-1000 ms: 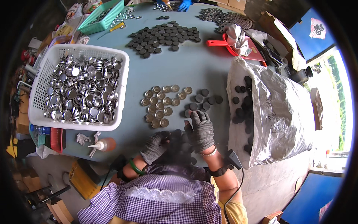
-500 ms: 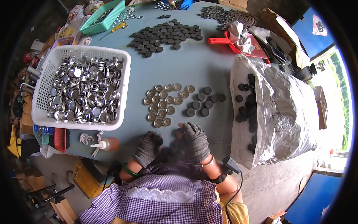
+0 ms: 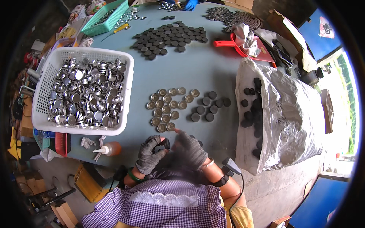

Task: Assembling small circular metal caps and internal components at a factory workstation.

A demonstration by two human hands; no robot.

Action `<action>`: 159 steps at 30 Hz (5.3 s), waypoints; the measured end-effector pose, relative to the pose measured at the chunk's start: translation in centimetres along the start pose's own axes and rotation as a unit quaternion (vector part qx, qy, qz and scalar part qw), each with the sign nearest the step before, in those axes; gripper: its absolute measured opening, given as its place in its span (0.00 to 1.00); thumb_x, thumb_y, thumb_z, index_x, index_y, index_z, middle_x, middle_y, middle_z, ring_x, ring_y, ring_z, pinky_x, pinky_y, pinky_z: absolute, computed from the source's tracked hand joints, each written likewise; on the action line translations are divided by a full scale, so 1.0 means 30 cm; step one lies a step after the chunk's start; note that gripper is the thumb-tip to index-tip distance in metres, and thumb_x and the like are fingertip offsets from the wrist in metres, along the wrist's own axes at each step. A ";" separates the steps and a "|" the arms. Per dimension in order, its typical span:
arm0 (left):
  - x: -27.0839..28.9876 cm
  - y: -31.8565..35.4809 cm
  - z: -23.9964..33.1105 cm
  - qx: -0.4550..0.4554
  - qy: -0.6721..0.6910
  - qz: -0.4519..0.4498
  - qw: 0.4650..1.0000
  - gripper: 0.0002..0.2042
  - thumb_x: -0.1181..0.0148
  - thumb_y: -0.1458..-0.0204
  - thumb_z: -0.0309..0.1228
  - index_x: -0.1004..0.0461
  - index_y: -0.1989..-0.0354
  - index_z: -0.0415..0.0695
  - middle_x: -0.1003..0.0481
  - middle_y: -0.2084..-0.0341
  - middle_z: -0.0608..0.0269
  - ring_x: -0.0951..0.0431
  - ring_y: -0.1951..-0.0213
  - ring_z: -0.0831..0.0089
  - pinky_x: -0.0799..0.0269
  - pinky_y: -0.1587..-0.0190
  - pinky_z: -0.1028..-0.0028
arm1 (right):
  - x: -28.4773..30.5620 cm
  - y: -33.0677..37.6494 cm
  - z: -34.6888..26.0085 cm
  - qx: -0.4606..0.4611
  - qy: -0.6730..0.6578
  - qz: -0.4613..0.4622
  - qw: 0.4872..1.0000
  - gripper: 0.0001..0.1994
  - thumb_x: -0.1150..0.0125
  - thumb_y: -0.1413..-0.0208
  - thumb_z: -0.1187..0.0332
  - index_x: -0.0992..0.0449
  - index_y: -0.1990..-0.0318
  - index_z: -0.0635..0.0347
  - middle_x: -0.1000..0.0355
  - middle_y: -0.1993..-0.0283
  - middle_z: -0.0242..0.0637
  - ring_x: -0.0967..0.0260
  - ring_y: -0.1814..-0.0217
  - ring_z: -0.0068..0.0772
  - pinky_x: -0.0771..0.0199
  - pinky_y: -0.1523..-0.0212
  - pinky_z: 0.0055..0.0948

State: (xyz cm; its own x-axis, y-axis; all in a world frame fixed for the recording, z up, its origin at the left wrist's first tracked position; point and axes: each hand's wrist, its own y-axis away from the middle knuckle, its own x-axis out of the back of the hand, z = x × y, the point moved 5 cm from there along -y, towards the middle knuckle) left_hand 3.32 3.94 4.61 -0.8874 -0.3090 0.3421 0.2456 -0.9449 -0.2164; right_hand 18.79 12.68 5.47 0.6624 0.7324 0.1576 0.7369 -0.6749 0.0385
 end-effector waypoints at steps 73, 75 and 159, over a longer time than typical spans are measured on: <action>-0.082 -0.081 0.015 -0.018 0.003 0.005 1.000 0.22 0.29 0.62 0.21 0.25 0.53 0.38 0.23 0.60 0.54 0.22 0.59 0.63 0.25 0.56 0.68 | 0.104 0.005 0.119 -0.206 -0.126 0.017 0.970 0.22 0.42 0.41 0.65 0.33 0.40 0.60 0.28 0.62 0.29 0.33 0.62 0.17 0.30 0.60 0.23; -0.082 -0.086 0.012 -0.017 0.005 0.004 1.000 0.22 0.29 0.62 0.21 0.25 0.53 0.38 0.23 0.59 0.54 0.21 0.59 0.62 0.25 0.56 0.68 | 0.100 -0.007 0.119 -0.181 -0.116 0.027 0.976 0.21 0.41 0.41 0.66 0.31 0.41 0.62 0.28 0.61 0.30 0.32 0.60 0.18 0.29 0.59 0.24; -0.024 -0.039 0.046 -0.020 -0.007 0.028 0.999 0.22 0.31 0.60 0.19 0.25 0.51 0.39 0.24 0.59 0.54 0.21 0.60 0.61 0.25 0.56 0.68 | 0.024 -0.016 0.063 -0.190 -0.190 0.035 0.963 0.18 0.39 0.41 0.65 0.29 0.47 0.65 0.28 0.63 0.31 0.32 0.63 0.18 0.31 0.63 0.22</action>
State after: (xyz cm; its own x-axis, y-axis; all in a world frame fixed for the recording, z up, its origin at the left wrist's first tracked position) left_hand 4.20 5.12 5.88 -0.8670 -0.3623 0.3422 0.2783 -0.9216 -0.2707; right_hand 19.18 13.71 3.69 0.7638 0.6150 -0.1960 0.6334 -0.6555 0.4112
